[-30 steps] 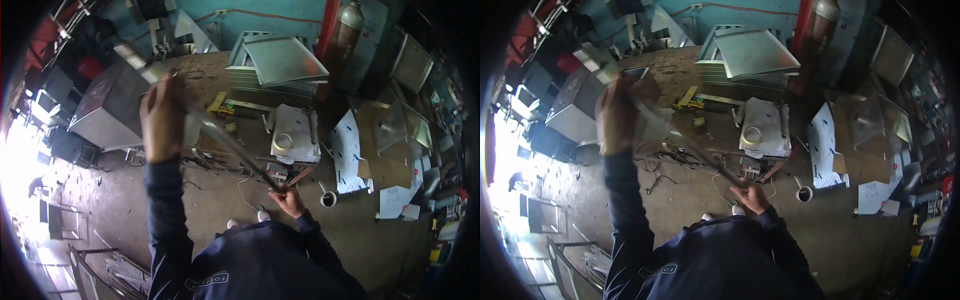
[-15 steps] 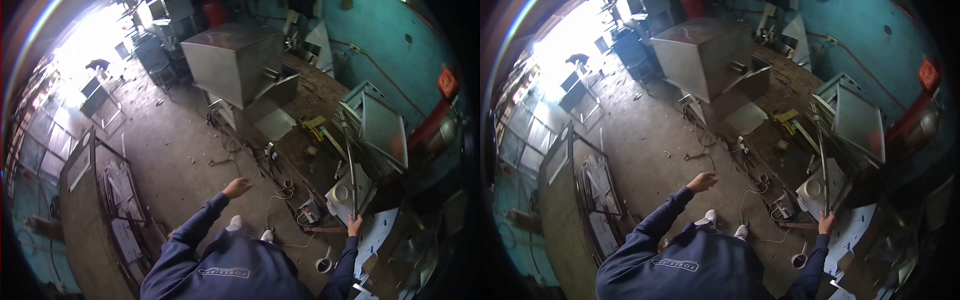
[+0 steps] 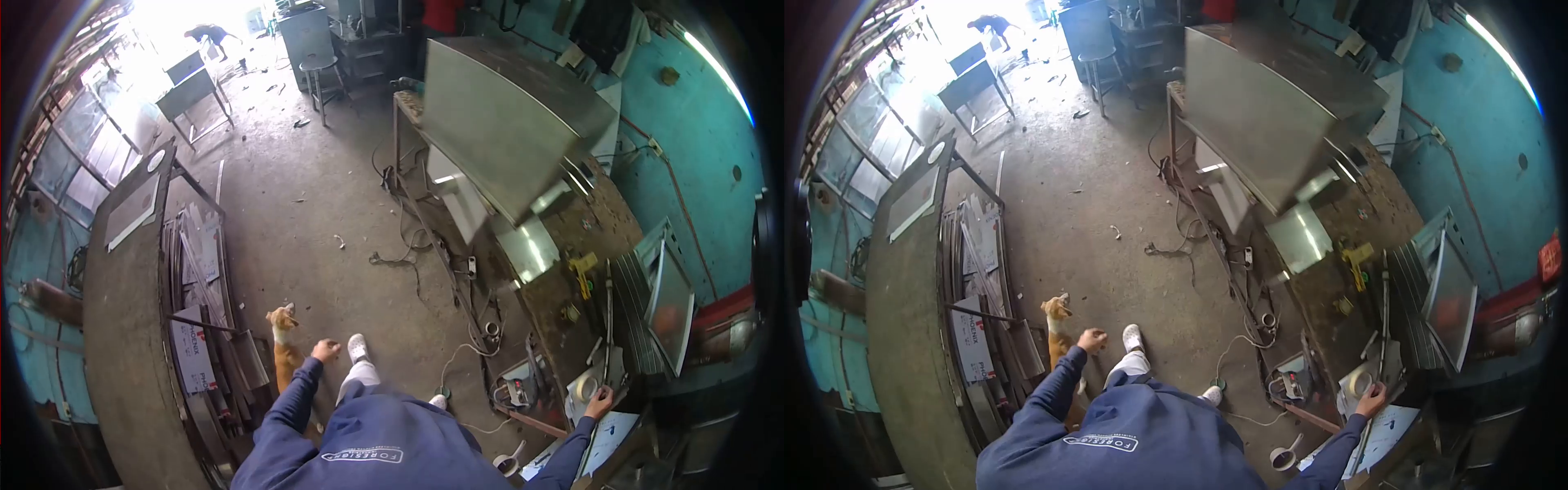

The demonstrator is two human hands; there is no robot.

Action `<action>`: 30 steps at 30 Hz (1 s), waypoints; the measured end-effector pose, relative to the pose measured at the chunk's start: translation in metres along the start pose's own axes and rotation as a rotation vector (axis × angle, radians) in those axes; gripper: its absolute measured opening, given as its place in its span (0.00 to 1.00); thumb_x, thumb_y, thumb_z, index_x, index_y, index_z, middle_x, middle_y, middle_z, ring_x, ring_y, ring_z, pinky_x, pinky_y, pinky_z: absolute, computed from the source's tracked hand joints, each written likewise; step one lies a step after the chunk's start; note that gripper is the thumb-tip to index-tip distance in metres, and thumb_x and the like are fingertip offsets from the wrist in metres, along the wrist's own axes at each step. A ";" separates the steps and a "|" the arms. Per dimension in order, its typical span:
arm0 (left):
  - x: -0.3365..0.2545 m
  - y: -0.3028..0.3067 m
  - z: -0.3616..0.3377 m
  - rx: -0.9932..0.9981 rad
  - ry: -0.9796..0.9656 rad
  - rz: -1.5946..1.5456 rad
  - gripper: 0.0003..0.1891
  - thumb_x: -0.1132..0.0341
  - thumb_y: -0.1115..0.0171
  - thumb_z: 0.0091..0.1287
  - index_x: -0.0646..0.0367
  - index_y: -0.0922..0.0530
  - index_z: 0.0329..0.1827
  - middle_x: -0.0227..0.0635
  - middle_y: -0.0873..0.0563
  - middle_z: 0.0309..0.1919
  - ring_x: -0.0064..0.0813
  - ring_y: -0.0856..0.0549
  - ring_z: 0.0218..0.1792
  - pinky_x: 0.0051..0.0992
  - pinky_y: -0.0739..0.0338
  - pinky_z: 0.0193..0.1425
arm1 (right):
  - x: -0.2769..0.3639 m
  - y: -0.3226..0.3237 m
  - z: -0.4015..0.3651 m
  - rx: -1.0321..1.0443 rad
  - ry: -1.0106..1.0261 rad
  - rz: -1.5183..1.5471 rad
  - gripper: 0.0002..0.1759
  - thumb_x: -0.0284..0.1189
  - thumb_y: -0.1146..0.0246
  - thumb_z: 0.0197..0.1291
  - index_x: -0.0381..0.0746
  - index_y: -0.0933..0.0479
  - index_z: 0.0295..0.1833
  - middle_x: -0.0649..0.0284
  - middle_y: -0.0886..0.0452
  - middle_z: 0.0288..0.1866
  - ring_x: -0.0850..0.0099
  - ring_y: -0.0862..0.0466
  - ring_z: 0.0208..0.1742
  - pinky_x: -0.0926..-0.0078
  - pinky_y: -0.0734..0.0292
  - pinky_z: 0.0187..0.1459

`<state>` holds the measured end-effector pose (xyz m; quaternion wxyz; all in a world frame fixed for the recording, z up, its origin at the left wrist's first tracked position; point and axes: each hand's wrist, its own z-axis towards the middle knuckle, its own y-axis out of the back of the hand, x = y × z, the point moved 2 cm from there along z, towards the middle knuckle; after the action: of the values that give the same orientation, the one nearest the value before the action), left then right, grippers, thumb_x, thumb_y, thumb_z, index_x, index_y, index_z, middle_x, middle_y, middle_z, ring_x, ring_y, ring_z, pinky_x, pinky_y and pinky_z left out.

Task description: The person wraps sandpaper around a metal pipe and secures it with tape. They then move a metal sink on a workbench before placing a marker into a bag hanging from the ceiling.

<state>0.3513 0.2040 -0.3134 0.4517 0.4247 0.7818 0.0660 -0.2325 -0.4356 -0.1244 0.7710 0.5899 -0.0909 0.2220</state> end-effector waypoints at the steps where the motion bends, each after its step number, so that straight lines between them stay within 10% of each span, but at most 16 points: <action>1: 0.011 0.004 0.005 0.050 0.030 -0.037 0.18 0.59 0.37 0.68 0.62 0.19 0.55 0.39 0.11 0.39 0.27 0.11 0.32 0.29 0.16 0.33 | 0.021 -0.017 -0.007 -0.019 -0.007 0.175 0.12 0.24 0.36 0.59 0.34 0.22 0.49 0.50 0.18 0.43 0.55 0.18 0.44 0.62 0.23 0.48; 9: 0.018 0.071 0.054 0.059 0.164 -0.348 0.17 0.61 0.37 0.69 0.63 0.19 0.55 0.40 0.11 0.41 0.30 0.11 0.34 0.31 0.16 0.34 | 0.319 -0.149 -0.142 0.408 0.138 0.433 0.12 0.19 0.43 0.56 0.35 0.17 0.43 0.57 0.15 0.40 0.69 0.17 0.42 0.72 0.23 0.46; 16: -0.073 0.189 0.213 -0.104 -0.131 -0.252 0.16 0.62 0.36 0.67 0.65 0.18 0.52 0.40 0.10 0.34 0.26 0.11 0.32 0.26 0.16 0.37 | 0.519 -0.236 -0.211 0.736 0.299 0.597 0.12 0.19 0.37 0.56 0.39 0.17 0.45 0.59 0.17 0.40 0.68 0.16 0.40 0.73 0.20 0.43; 23: -0.336 0.300 0.355 -0.177 -0.587 -0.093 0.16 0.65 0.36 0.68 0.63 0.21 0.56 0.46 0.11 0.39 0.32 0.10 0.37 0.28 0.17 0.41 | 0.736 -0.332 -0.149 0.604 0.344 0.705 0.14 0.22 0.35 0.58 0.40 0.20 0.51 0.60 0.19 0.42 0.66 0.18 0.41 0.72 0.22 0.44; 30: -0.448 0.356 0.503 -0.177 -0.755 0.274 0.15 0.65 0.36 0.68 0.63 0.21 0.54 0.45 0.12 0.37 0.37 0.11 0.35 0.32 0.17 0.40 | 0.895 -0.432 -0.019 0.162 0.298 0.588 0.36 0.32 0.30 0.57 0.44 0.35 0.71 0.50 0.28 0.64 0.51 0.30 0.66 0.53 0.32 0.64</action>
<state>1.0535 -0.0365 -0.1425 0.7287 0.4788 0.4886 0.0320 0.7514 -0.2962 -0.1452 0.6292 0.5589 -0.1257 0.5252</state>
